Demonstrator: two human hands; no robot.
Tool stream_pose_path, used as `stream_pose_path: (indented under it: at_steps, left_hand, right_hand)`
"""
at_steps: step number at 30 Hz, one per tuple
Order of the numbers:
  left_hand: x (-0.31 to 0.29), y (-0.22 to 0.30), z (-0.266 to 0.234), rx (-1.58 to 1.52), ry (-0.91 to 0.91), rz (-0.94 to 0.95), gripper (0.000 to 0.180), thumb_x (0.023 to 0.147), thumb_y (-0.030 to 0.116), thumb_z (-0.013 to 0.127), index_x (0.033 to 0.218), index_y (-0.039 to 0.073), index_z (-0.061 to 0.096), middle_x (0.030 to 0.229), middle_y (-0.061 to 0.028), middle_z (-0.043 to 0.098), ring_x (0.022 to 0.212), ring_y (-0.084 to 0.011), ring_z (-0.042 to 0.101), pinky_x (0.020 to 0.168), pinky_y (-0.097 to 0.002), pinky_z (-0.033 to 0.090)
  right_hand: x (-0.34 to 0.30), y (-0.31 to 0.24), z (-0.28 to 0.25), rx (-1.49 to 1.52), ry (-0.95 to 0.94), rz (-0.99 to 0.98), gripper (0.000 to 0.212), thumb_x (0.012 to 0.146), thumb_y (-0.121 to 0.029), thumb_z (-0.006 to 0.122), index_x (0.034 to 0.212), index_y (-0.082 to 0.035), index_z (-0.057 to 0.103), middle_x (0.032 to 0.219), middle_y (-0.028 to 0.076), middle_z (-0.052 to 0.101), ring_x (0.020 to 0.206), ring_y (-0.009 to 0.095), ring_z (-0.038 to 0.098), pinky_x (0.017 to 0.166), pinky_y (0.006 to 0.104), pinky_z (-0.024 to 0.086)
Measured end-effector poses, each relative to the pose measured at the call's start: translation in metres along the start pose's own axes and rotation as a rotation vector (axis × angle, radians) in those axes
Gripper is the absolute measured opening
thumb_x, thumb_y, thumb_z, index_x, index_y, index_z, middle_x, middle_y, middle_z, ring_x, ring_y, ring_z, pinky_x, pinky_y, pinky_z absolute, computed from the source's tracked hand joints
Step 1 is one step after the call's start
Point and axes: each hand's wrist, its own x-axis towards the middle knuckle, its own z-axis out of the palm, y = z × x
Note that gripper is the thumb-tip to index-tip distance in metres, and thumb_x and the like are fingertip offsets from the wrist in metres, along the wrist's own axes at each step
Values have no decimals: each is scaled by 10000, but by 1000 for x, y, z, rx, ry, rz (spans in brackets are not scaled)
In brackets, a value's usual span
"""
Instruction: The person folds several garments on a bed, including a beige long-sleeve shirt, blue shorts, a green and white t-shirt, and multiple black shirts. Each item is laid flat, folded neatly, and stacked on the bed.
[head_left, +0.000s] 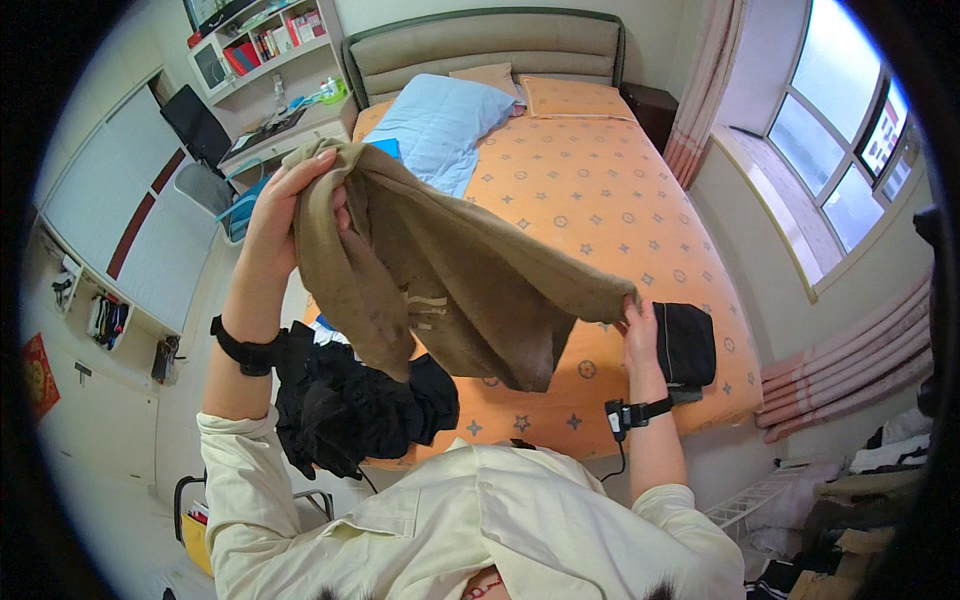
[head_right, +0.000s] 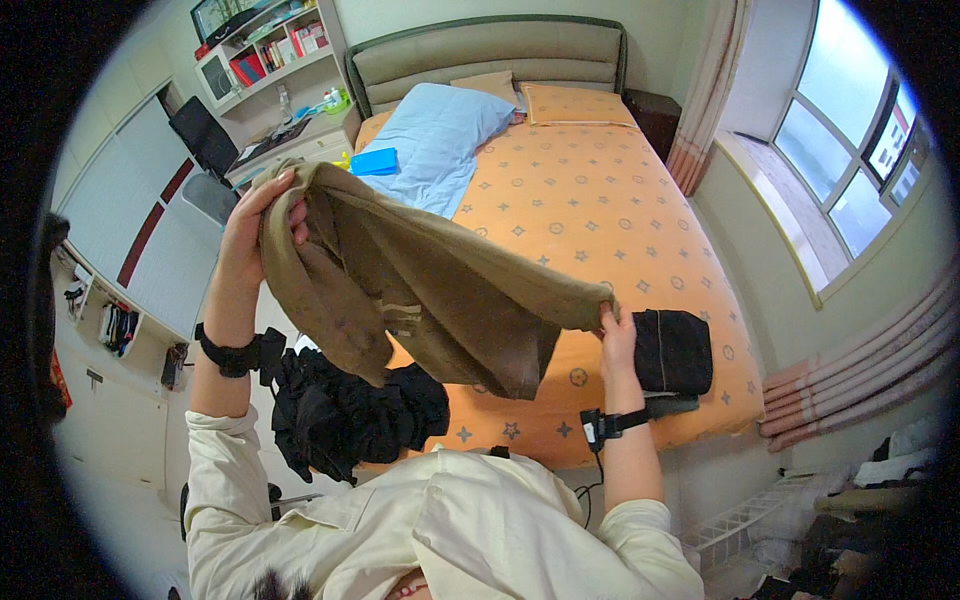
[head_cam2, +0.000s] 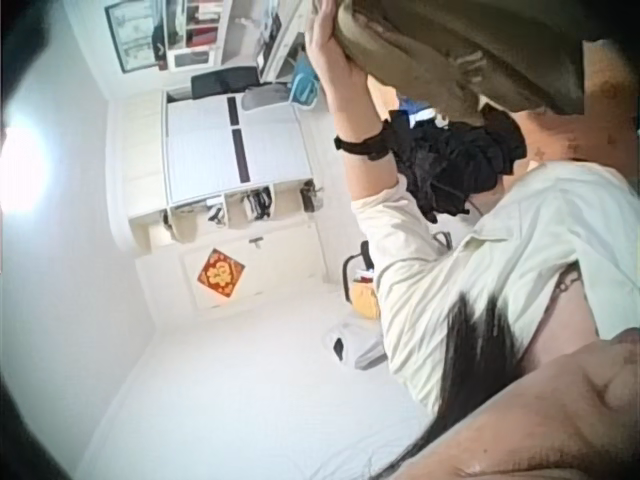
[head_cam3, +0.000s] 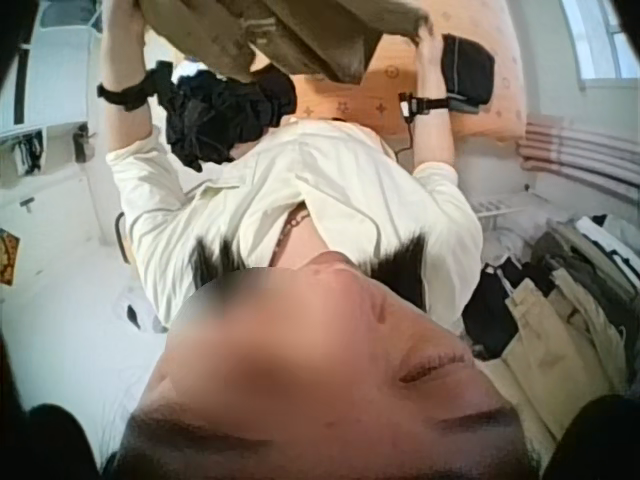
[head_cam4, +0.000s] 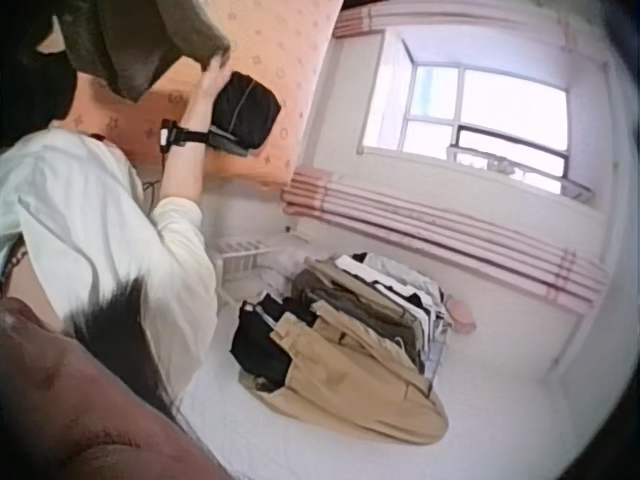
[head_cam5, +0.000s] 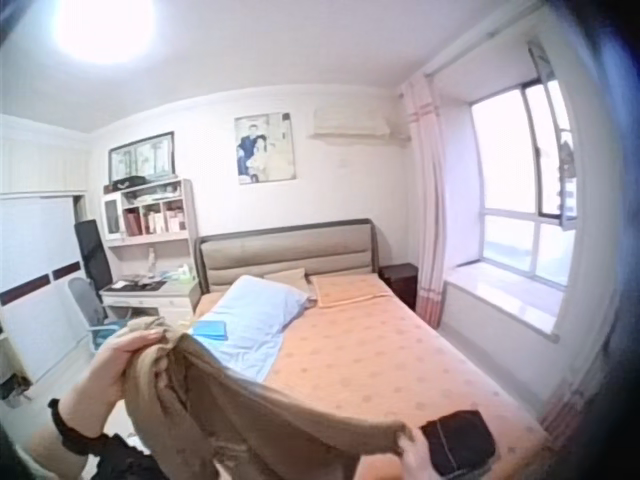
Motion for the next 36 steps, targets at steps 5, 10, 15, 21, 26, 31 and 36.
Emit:
stream_pose_path:
  at_steps: [5,10,15,21,26,31,36]
  left_hand:
    - [-8,3,-14,96,31,17,193,955,230,597,980,40,575,670,-52,574,487,-136,550,433,-275,479]
    - [-18,4,-18,81,-9,34,207,942,244,614,910,40,596,666,-56,591,507,-154,587,488,-274,485]
    - [-22,3,-16,-16,7,1,208,943,243,615,951,38,587,689,-55,600,525,-154,595,502,-276,501]
    - [-17,-4,-45,65,-11,65,275,955,315,609,962,41,592,718,-45,616,566,-150,611,520,-275,518]
    - [-8,12,-118,-200,257,87,326,1009,366,503,1081,64,602,940,-95,671,808,-190,668,700,-334,583]
    - [-21,26,-162,44,331,213,318,1004,308,523,1186,53,578,1058,-89,657,887,-175,663,770,-342,580]
    - [-42,56,-181,200,403,185,358,998,299,541,1249,43,556,1109,-63,638,971,-157,634,820,-318,542]
  right_hand:
    - [8,-37,-22,-257,-11,-124,241,1005,-202,543,1182,-41,569,1058,37,646,907,125,617,771,277,511]
    - [17,-44,-21,-214,-2,-82,220,1018,-157,489,1171,-17,559,1035,69,649,903,151,620,788,319,512]
    - [1,-51,4,264,-308,394,369,1024,-189,443,1357,-32,450,1215,114,616,1083,223,606,864,391,524]
    - [-35,-55,49,-72,-681,442,539,872,8,639,1378,-55,463,1054,69,666,982,162,640,815,300,543]
    - [-13,-140,21,-263,-383,176,340,877,-3,642,1214,-27,601,1074,61,645,991,146,615,866,273,501]
    - [-38,-249,21,-389,-514,-309,427,801,13,699,1214,-4,596,1160,65,617,1072,162,580,942,300,474]
    - [-78,-323,35,-798,-358,-500,448,701,121,553,1124,-5,635,1118,28,598,1048,130,568,912,263,458]
